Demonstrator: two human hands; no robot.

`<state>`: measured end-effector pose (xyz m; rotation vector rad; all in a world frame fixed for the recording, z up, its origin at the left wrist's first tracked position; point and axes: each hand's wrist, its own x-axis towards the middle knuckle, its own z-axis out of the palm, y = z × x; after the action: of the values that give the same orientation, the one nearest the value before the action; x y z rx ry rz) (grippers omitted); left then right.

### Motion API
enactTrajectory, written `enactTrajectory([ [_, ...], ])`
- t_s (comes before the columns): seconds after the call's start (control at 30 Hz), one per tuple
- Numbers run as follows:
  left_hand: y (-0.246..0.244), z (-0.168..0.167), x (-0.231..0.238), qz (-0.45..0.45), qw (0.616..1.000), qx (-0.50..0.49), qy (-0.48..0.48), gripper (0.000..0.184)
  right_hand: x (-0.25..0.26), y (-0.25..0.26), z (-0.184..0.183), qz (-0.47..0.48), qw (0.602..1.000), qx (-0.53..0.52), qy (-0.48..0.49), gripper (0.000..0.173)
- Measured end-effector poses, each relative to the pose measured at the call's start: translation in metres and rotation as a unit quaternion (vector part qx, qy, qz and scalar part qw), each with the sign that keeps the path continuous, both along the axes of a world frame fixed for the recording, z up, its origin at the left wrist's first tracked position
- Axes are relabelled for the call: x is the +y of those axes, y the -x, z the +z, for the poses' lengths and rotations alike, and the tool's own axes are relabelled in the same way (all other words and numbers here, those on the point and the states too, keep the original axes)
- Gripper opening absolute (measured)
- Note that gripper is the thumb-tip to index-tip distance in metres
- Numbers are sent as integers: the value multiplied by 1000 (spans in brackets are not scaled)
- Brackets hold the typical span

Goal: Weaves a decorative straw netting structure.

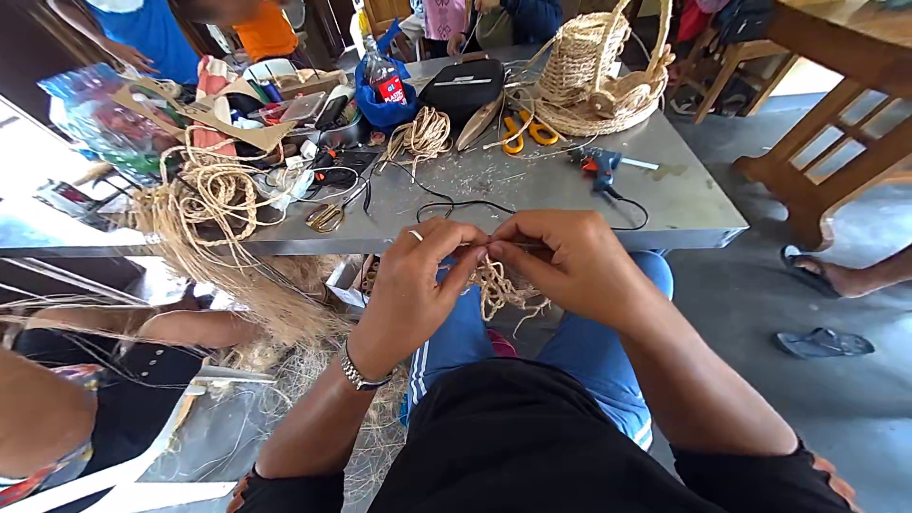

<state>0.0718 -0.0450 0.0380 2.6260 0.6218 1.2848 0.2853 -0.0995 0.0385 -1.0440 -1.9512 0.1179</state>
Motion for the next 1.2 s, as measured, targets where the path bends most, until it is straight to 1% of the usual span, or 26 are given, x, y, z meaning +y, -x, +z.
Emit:
enactTrajectory([
  [0.07, 2, 3, -1, 8, 999, 32, -37, 16, -2, -3, 3, 10, 1000, -12, -7, 16],
  [0.13, 6, 9, -2, -7, 995, 69, -75, 18, -5, -7, 8, 21, 998, -48, -14, 18],
  [0.2, 10, 14, -2, -34, 988, 106, -109, 18, -12, -10, 12, 23, 993, -116, -26, 22],
  [0.27, 15, 16, -6, -63, 979, 139, -138, 19, -21, -10, 11, 24, 981, -180, -63, 25],
  [0.33, 22, 16, -16, -92, 970, 170, -144, 22, -32, -10, 6, 43, 968, -226, -104, 26],
  [0.43, 31, 14, -41, -158, 962, 171, -140, 20, -56, -11, 3, 80, 949, -266, -151, 23],
  [0.53, 38, 18, -60, -205, 953, 163, -155, 19, -78, -11, 12, 113, 935, -284, -182, 21],
  [0.67, 42, 20, -62, -235, 944, 159, -168, 17, -81, -13, 15, 141, 928, -282, -198, 20],
  [0.9, 36, 12, -45, -220, 954, 132, -153, 17, -67, -23, 15, 124, 932, -279, -193, 23],
  [1.07, 39, 9, -46, -223, 955, 141, -138, 16, -70, -24, 11, 124, 934, -278, -185, 24],
  [1.13, 37, 10, -38, -175, 968, 144, -110, 19, -60, -28, 11, 96, 946, -259, -168, 25],
  [1.2, 30, 10, -22, -108, 985, 128, -42, 22, -41, -36, 14, 59, 961, -236, -134, 28],
])
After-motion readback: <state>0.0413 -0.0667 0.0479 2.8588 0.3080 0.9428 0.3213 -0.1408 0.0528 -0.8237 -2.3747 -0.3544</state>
